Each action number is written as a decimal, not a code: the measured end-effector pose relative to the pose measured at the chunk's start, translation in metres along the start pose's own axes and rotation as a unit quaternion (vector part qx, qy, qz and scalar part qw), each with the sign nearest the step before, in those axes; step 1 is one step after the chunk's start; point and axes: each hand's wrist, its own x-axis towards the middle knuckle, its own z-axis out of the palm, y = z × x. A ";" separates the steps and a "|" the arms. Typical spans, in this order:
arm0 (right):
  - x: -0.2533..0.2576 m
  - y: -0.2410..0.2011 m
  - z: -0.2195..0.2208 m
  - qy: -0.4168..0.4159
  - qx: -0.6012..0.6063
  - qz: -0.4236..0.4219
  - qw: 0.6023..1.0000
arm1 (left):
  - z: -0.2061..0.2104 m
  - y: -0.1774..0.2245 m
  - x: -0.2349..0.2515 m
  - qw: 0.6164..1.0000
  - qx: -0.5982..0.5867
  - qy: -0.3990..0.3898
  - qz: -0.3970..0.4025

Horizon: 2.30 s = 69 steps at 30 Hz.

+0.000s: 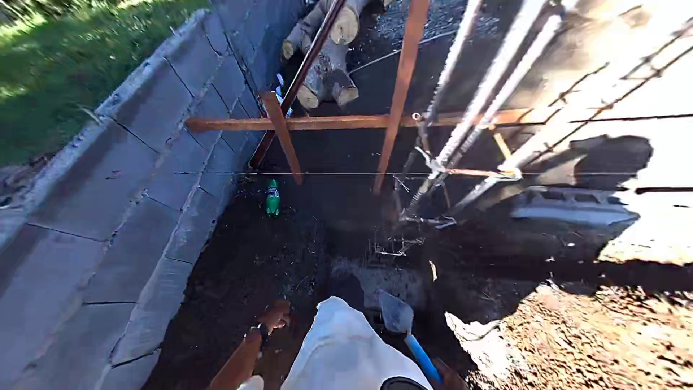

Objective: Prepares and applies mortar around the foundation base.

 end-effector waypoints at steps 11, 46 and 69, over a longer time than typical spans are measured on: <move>0.240 -0.281 -0.058 -0.110 -0.135 -0.034 0.984 | -0.090 0.154 0.112 0.998 -0.023 0.047 -0.030; 0.293 -0.296 -0.063 0.033 0.173 -0.022 0.984 | 0.107 0.275 0.049 0.807 0.444 -0.295 0.253; 0.304 -0.309 -0.072 -0.077 0.141 0.100 0.982 | 0.083 0.276 0.055 0.775 0.458 -0.360 0.245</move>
